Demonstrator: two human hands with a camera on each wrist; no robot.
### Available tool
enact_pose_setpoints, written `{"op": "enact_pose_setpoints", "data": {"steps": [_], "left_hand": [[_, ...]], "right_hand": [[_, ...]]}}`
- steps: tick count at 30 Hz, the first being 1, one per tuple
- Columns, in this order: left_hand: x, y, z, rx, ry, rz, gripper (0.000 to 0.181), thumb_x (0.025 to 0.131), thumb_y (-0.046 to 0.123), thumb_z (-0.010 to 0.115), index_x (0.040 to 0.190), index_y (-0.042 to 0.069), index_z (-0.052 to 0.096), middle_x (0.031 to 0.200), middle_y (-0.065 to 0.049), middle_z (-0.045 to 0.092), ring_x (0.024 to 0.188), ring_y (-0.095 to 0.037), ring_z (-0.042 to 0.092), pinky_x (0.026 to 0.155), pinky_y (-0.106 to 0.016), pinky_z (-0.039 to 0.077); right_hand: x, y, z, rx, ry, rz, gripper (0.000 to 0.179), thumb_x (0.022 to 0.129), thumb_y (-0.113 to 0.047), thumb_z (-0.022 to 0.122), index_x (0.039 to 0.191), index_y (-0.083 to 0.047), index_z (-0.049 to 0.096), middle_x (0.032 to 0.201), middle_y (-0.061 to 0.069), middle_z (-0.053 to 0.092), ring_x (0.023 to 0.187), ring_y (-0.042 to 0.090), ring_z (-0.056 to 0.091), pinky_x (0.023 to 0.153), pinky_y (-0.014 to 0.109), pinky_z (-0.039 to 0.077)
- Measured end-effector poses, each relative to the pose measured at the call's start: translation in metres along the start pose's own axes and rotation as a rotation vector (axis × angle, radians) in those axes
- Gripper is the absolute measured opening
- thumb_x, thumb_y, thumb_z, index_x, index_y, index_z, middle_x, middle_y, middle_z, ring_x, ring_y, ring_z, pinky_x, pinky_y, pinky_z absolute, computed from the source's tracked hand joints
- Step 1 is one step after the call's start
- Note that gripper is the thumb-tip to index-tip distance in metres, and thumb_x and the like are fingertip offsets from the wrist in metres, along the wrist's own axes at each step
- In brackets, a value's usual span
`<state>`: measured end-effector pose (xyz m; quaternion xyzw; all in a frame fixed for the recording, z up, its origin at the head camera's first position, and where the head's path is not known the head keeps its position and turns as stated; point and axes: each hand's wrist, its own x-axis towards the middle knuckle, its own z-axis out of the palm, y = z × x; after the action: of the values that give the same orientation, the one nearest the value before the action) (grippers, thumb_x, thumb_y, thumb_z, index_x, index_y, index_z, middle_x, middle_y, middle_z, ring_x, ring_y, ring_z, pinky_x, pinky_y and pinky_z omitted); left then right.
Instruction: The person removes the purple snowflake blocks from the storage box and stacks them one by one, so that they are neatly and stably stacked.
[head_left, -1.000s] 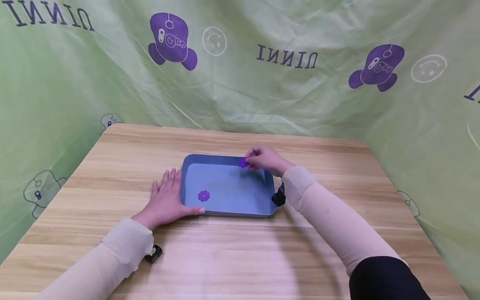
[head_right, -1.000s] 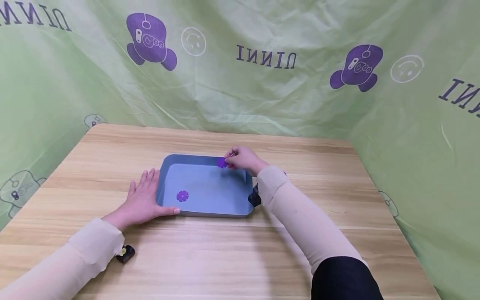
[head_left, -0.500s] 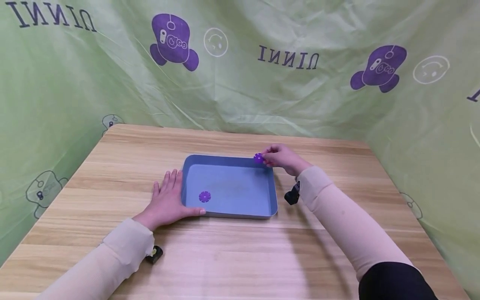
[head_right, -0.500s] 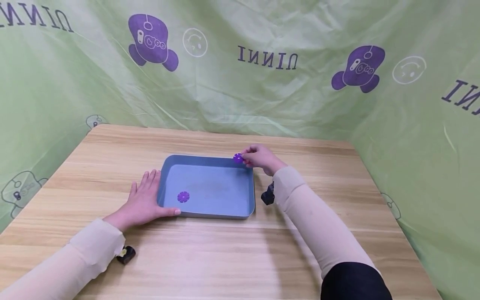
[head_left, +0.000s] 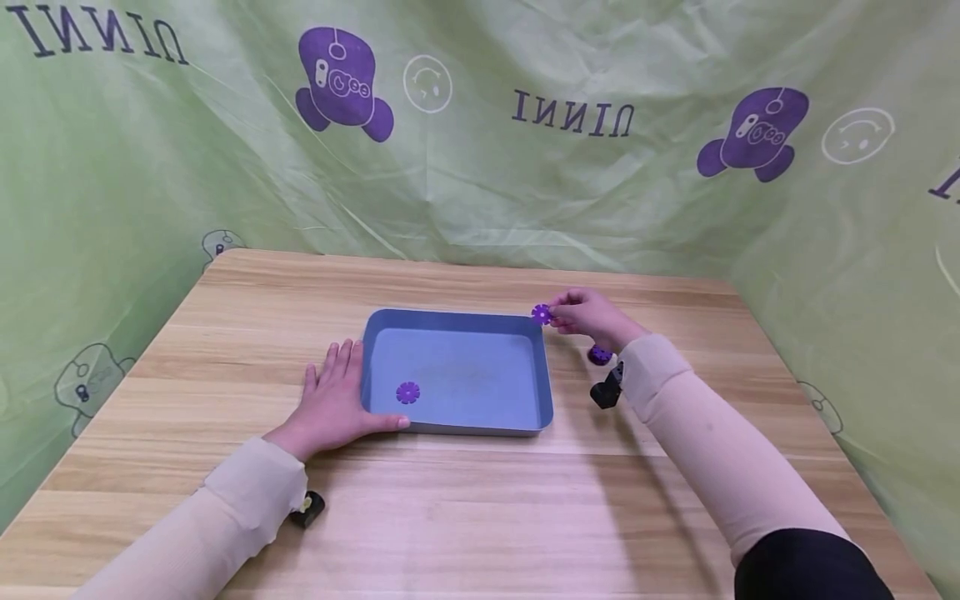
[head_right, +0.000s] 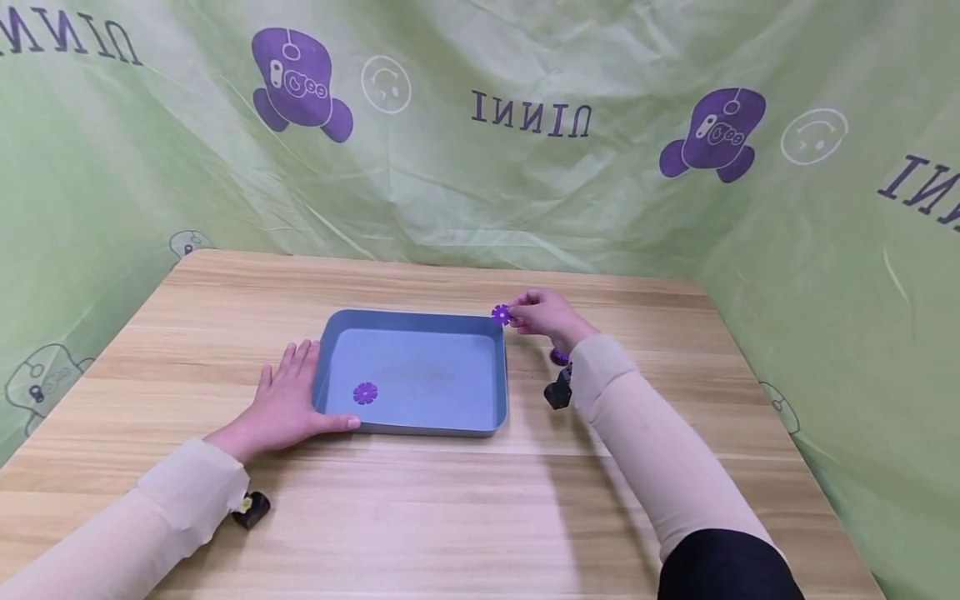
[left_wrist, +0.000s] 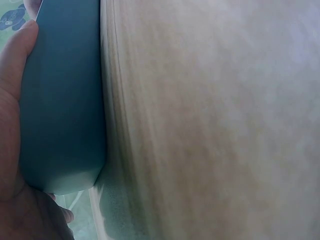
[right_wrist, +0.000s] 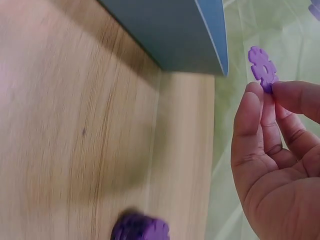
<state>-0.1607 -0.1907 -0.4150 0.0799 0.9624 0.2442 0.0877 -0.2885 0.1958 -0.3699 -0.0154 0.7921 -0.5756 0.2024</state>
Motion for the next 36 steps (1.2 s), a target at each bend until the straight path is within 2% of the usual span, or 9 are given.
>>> {"op": "enact_pose_setpoints", "data": {"steps": [8,17,24,36], "left_hand": [[0.001,0.0,0.0,-0.009,-0.014,-0.006,0.146,0.071,0.077,0.078,0.159,-0.012,0.002,0.166,-0.034,0.001,0.153,-0.051,-0.006,0.117,-0.07,-0.007],[0.001,0.002,-0.003,-0.012,-0.016,0.0,0.145,0.072,0.075,0.079,0.159,-0.012,0.001,0.166,-0.035,0.001,0.153,-0.051,-0.006,0.117,-0.07,-0.007],[0.001,0.003,-0.004,-0.017,-0.018,-0.002,0.145,0.072,0.074,0.079,0.159,-0.012,0.002,0.166,-0.035,0.001,0.153,-0.051,-0.006,0.117,-0.07,-0.007],[0.001,0.001,-0.002,-0.025,-0.021,-0.001,0.145,0.072,0.075,0.079,0.159,-0.012,0.002,0.166,-0.035,0.003,0.153,-0.052,-0.005,0.117,-0.071,-0.007]], "right_hand": [[-0.009,0.009,-0.024,0.057,0.013,0.026,0.016,0.107,0.0,0.049,0.12,0.01,0.052,0.091,0.001,0.063,0.084,0.009,0.062,0.085,0.024,0.057],[-0.024,0.021,-0.051,-0.001,0.036,0.05,0.022,0.108,-0.001,0.048,0.125,0.012,0.05,0.093,0.0,0.062,0.085,0.008,0.062,0.082,0.023,0.056],[-0.034,0.031,-0.069,0.002,0.016,0.068,0.023,0.107,0.0,0.048,0.125,0.014,0.049,0.092,0.0,0.063,0.081,0.005,0.061,0.08,0.022,0.056],[-0.046,0.043,-0.079,0.004,0.006,0.16,0.024,0.106,-0.001,0.049,0.126,0.013,0.05,0.095,0.002,0.064,0.085,0.009,0.063,0.081,0.022,0.056]]}}
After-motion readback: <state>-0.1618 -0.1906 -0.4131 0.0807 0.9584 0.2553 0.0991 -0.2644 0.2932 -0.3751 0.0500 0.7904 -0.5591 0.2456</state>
